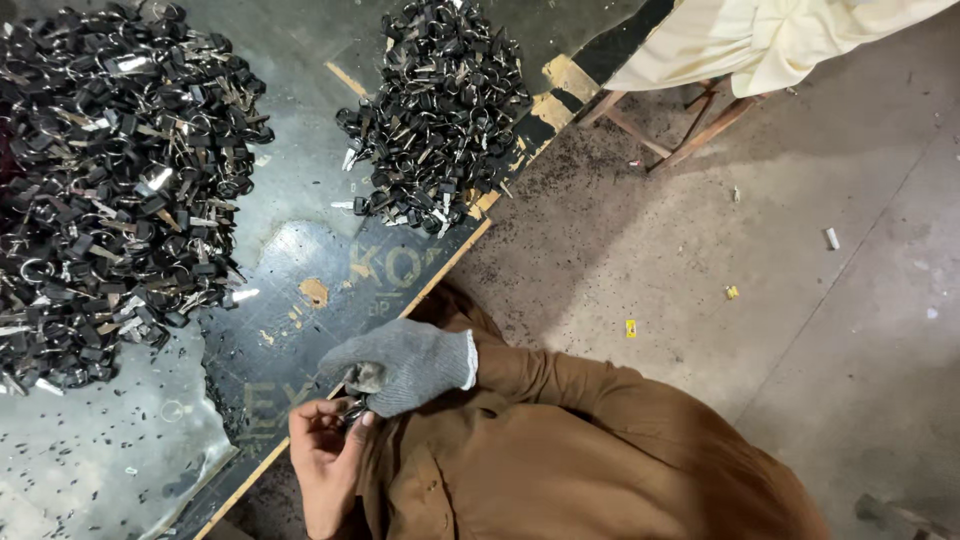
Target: The person sits at a workbench covered with piles of small black metal components and sorts through them one at a time, picking pieces from a pile, handling them with a gloved hand, and placing them aside. The person occasionally reaches across the table to gather more pieces from the piles.
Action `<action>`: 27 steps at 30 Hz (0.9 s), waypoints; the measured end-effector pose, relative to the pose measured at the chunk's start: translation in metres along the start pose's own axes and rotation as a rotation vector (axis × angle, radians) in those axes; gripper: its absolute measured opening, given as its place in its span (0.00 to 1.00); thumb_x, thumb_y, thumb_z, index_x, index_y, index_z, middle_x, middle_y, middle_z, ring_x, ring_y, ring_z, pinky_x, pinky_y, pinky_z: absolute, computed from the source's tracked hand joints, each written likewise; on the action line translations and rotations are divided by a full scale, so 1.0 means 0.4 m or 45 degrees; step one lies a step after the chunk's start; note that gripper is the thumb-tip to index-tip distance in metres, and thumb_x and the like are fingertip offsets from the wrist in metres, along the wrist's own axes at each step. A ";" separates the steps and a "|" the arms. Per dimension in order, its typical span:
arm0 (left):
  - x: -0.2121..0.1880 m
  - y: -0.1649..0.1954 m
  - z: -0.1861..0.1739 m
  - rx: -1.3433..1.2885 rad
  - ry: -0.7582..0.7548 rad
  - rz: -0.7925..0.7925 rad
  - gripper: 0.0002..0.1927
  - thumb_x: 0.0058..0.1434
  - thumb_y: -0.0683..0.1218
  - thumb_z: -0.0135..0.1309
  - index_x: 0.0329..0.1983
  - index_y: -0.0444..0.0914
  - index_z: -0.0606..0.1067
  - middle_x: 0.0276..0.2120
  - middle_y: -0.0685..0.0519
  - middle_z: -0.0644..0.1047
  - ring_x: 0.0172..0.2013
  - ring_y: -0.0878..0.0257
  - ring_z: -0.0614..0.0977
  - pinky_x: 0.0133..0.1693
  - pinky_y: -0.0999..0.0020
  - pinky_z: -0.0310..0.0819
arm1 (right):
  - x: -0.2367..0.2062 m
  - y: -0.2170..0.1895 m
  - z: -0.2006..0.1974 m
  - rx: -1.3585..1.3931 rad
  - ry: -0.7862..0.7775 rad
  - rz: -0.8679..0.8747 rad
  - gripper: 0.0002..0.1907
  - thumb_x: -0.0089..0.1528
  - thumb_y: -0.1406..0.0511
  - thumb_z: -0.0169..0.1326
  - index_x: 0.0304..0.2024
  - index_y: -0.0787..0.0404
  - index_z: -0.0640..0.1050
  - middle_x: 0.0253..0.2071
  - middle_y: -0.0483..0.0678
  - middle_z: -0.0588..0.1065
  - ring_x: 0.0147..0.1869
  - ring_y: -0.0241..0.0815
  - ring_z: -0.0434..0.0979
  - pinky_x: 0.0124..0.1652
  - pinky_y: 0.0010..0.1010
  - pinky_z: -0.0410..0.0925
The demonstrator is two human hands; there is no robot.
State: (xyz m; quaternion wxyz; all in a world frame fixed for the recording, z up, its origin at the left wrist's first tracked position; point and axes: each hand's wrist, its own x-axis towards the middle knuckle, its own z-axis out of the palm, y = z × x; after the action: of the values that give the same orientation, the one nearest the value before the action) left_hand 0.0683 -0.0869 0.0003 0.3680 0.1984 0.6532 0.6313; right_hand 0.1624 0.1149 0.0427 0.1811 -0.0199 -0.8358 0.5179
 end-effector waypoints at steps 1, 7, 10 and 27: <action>0.004 0.004 -0.004 -0.049 0.042 0.006 0.16 0.58 0.34 0.59 0.46 0.35 0.68 0.40 0.53 0.77 0.38 0.70 0.78 0.42 0.75 0.74 | 0.009 -0.001 -0.006 0.016 -0.007 -0.032 0.29 0.54 0.63 0.67 0.57 0.57 0.75 0.52 0.52 0.78 0.54 0.49 0.82 0.52 0.35 0.76; 0.089 0.084 -0.076 0.514 0.307 0.302 0.13 0.63 0.36 0.62 0.45 0.35 0.70 0.38 0.54 0.74 0.39 0.70 0.75 0.43 0.74 0.71 | 0.058 0.006 -0.007 0.028 0.066 -0.165 0.26 0.55 0.64 0.67 0.55 0.56 0.76 0.51 0.51 0.79 0.53 0.49 0.83 0.51 0.36 0.76; 0.100 0.093 -0.066 0.150 0.062 0.166 0.14 0.57 0.37 0.63 0.43 0.37 0.70 0.35 0.57 0.74 0.35 0.72 0.74 0.37 0.76 0.70 | 0.054 0.004 -0.003 0.055 0.029 -0.188 0.25 0.56 0.64 0.68 0.55 0.56 0.76 0.51 0.50 0.79 0.53 0.50 0.83 0.51 0.36 0.76; 0.143 0.212 -0.266 1.420 0.558 0.656 0.11 0.69 0.41 0.60 0.52 0.33 0.76 0.39 0.42 0.77 0.39 0.41 0.78 0.43 0.50 0.71 | 0.016 -0.017 0.052 0.056 0.179 0.330 0.25 0.52 0.72 0.66 0.53 0.65 0.78 0.53 0.52 0.80 0.42 0.36 0.81 0.44 0.26 0.74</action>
State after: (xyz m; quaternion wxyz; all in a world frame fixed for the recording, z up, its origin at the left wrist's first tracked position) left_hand -0.0641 -0.1072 0.0623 -0.0951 0.3765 0.8742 0.2915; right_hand 0.1507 0.0952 0.0420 0.1710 -0.1599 -0.8000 0.5524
